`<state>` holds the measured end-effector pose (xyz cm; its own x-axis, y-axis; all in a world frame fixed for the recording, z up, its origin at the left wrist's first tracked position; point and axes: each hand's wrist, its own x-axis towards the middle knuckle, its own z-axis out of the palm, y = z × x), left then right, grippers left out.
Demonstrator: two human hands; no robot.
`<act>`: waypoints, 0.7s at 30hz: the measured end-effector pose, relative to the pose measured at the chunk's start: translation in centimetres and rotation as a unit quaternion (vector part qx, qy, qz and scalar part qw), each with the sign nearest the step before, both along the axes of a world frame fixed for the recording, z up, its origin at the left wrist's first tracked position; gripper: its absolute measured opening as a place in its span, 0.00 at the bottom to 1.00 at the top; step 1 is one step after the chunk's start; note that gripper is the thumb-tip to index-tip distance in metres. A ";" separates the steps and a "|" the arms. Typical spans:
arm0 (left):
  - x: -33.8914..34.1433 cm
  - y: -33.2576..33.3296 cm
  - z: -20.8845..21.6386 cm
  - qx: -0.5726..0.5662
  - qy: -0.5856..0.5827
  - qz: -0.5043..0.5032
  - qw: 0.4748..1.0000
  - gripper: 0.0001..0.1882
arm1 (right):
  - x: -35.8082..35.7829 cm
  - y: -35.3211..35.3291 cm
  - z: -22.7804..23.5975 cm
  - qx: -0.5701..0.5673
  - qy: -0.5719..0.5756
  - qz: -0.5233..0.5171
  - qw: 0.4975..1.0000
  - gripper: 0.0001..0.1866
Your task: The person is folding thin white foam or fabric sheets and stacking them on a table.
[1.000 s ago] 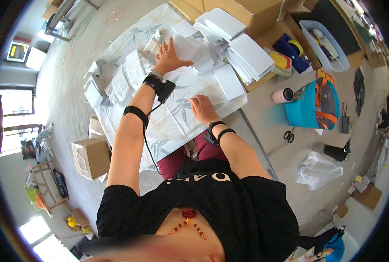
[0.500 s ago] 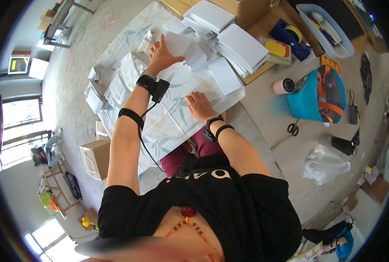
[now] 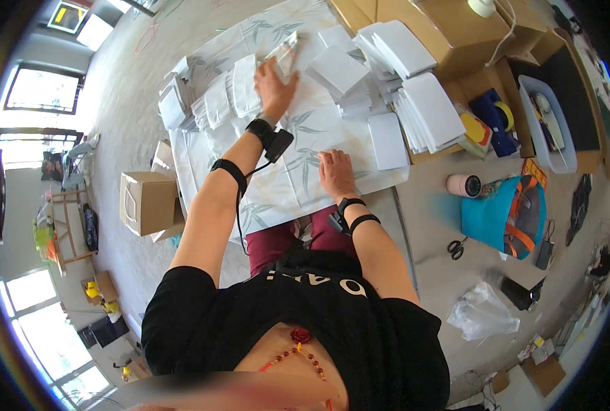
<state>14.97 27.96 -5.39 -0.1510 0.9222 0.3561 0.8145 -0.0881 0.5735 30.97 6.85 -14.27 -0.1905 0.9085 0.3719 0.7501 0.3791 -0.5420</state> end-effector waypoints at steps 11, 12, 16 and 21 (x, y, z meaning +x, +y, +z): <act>-17.0 -7.3 -2.9 -0.068 0.225 0.042 0.971 0.42 | 0.5 0.1 -0.4 -0.007 -0.010 -0.014 1.000 0.13; -17.5 -7.4 -2.7 -0.069 0.225 0.044 0.971 0.42 | 0.4 0.2 -0.4 -0.007 -0.010 -0.012 1.000 0.13; -18.3 -7.2 -2.1 -0.051 0.264 -0.011 0.963 0.37 | 0.1 0.2 -0.5 -0.004 -0.012 -0.013 1.000 0.12; -18.9 -6.5 -1.8 -0.020 0.273 -0.017 0.962 0.29 | 0.0 0.2 -0.7 -0.005 -0.022 -0.014 1.000 0.12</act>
